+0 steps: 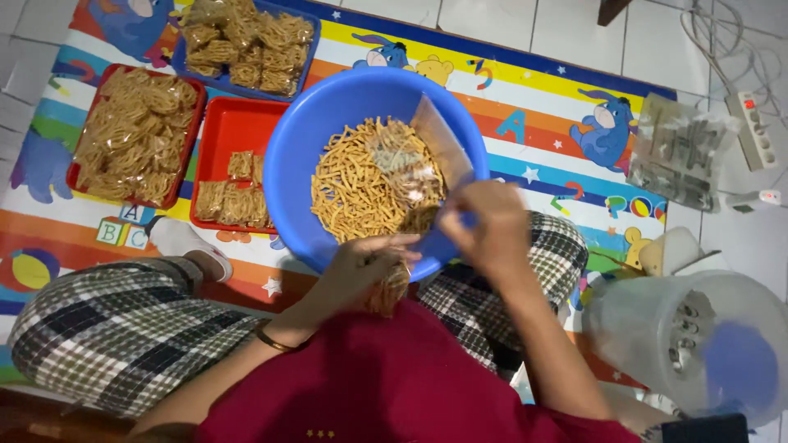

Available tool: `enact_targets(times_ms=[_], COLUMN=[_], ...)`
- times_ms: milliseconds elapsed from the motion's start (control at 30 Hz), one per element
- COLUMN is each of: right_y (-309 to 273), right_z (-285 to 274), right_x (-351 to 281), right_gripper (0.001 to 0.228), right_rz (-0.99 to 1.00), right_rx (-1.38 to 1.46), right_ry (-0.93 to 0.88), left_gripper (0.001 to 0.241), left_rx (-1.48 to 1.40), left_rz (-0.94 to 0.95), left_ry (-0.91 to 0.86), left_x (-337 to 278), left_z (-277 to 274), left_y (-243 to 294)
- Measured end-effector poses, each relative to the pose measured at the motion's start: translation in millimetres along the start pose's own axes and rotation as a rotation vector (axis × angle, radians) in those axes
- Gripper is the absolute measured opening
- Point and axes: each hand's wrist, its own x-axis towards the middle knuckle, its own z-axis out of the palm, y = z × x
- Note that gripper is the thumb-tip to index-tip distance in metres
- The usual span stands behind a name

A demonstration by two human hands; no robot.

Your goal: Packaging small fried noodle snacks into clear plastic bags from a large bowl

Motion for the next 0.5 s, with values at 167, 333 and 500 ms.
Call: enact_targets(times_ms=[167, 333, 500], right_y=[29, 14, -45], right_z=[-79, -136, -111], right_x=[-59, -92, -65], right_gripper=[0.019, 0.054, 0.039], right_rz=[0.467, 1.068, 0.725], right_rx=[-0.127, -0.176, 0.237], right_ry=[-0.086, -0.439, 0.183], left_gripper=[0.035, 0.032, 0.019], left_rx=[-0.044, -0.156, -0.104], left_rz=[-0.006, -0.156, 0.000], left_ry=[-0.024, 0.058, 0.147], left_x=[3, -6, 0], left_z=[-4, -5, 2], left_y=[-14, -24, -41])
